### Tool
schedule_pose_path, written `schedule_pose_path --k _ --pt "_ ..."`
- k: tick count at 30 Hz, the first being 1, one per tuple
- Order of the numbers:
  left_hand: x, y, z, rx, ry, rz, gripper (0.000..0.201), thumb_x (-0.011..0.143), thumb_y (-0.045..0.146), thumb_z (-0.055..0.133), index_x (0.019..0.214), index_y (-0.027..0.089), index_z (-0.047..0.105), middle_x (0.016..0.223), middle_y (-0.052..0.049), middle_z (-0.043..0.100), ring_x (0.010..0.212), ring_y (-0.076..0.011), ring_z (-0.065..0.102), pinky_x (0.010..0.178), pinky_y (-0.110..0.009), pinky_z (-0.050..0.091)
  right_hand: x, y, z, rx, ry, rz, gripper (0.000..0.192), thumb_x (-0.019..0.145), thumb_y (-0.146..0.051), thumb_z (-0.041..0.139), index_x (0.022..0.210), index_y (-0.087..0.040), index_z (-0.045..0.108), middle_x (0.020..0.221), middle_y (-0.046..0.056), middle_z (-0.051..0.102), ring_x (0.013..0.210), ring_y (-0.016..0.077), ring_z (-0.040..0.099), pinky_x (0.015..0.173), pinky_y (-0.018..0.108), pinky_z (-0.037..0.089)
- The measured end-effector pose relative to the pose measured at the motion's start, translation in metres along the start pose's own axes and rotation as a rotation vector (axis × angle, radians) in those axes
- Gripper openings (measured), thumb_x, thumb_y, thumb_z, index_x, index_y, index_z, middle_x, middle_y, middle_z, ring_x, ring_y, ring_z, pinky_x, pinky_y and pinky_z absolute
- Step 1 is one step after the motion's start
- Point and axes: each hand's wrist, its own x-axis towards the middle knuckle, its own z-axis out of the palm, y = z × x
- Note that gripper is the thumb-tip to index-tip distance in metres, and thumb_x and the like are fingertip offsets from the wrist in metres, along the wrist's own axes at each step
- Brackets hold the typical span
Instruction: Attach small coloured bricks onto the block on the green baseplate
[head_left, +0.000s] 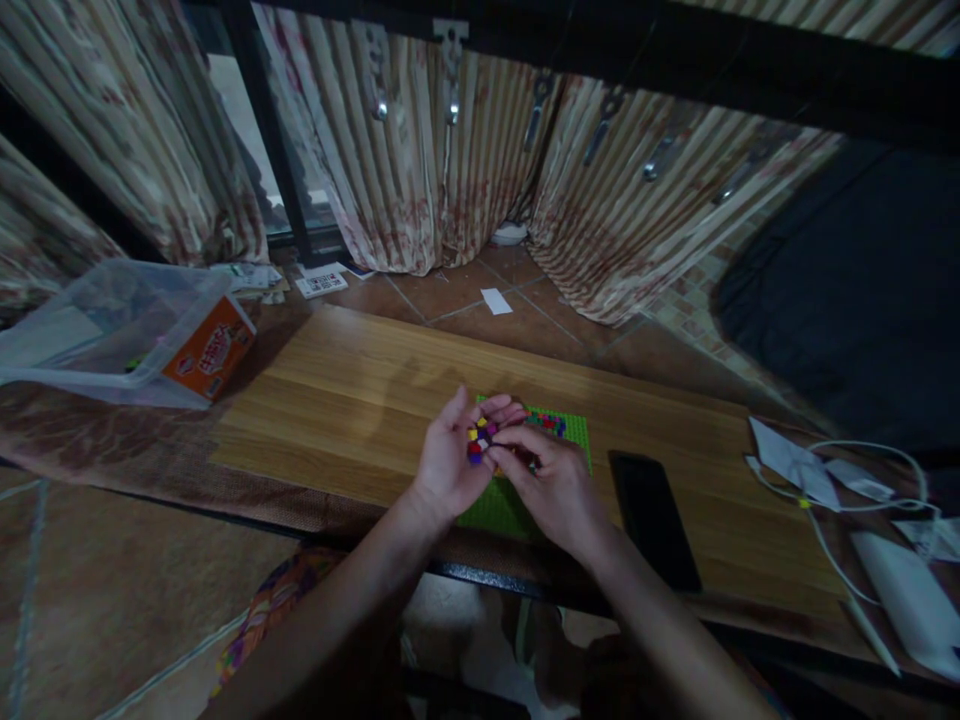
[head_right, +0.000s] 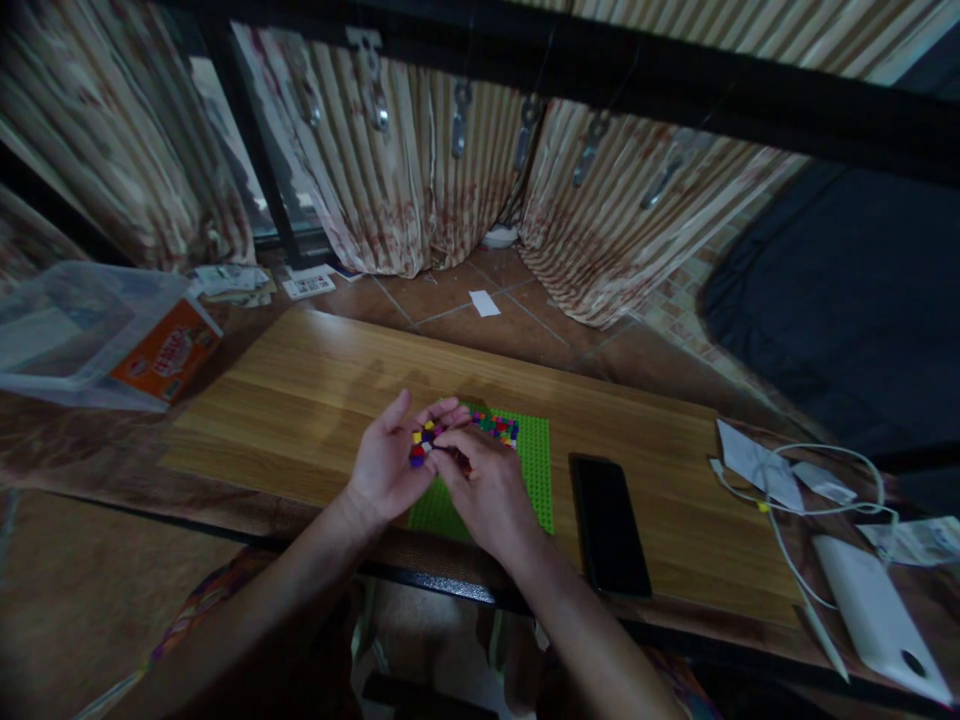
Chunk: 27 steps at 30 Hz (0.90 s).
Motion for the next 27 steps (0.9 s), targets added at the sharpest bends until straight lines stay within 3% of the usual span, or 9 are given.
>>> schedule_pose_path --k 4,11,27 --pt "0.004 0.005 -0.003 -0.017 0.079 0.076 0.041 0.091 0.042 0.046 0.086 0.007 0.068 0.084 -0.013 0.068 0.080 -0.0165 0.065 0.078 -0.027 0.052 0.003 0.015 -0.018 0.052 0.102 0.102 0.016 0.088 -0.033 0.056 0.093 -0.024 0.069 0.092 0.003 0.073 0.081 0.0188 0.068 0.074 0.030 0.052" --pt "0.008 0.008 -0.009 0.026 0.154 0.113 0.039 0.090 0.040 0.048 0.081 0.008 0.068 0.077 -0.011 0.067 0.070 -0.0137 0.062 0.071 -0.025 0.053 0.006 0.046 -0.034 -0.191 0.164 0.111 0.021 0.089 -0.032 0.052 0.097 -0.021 0.069 0.094 0.006 0.075 0.086 0.0229 0.070 0.079 0.035 0.053" --pt "0.011 0.006 -0.013 0.064 0.151 0.088 0.041 0.092 0.041 0.046 0.078 0.009 0.068 0.072 -0.010 0.065 0.068 -0.0134 0.061 0.066 -0.024 0.053 0.005 0.045 -0.029 -0.226 0.188 0.079 0.023 0.089 -0.030 0.050 0.101 -0.024 0.069 0.099 0.005 0.075 0.091 0.0237 0.070 0.083 0.037 0.053"
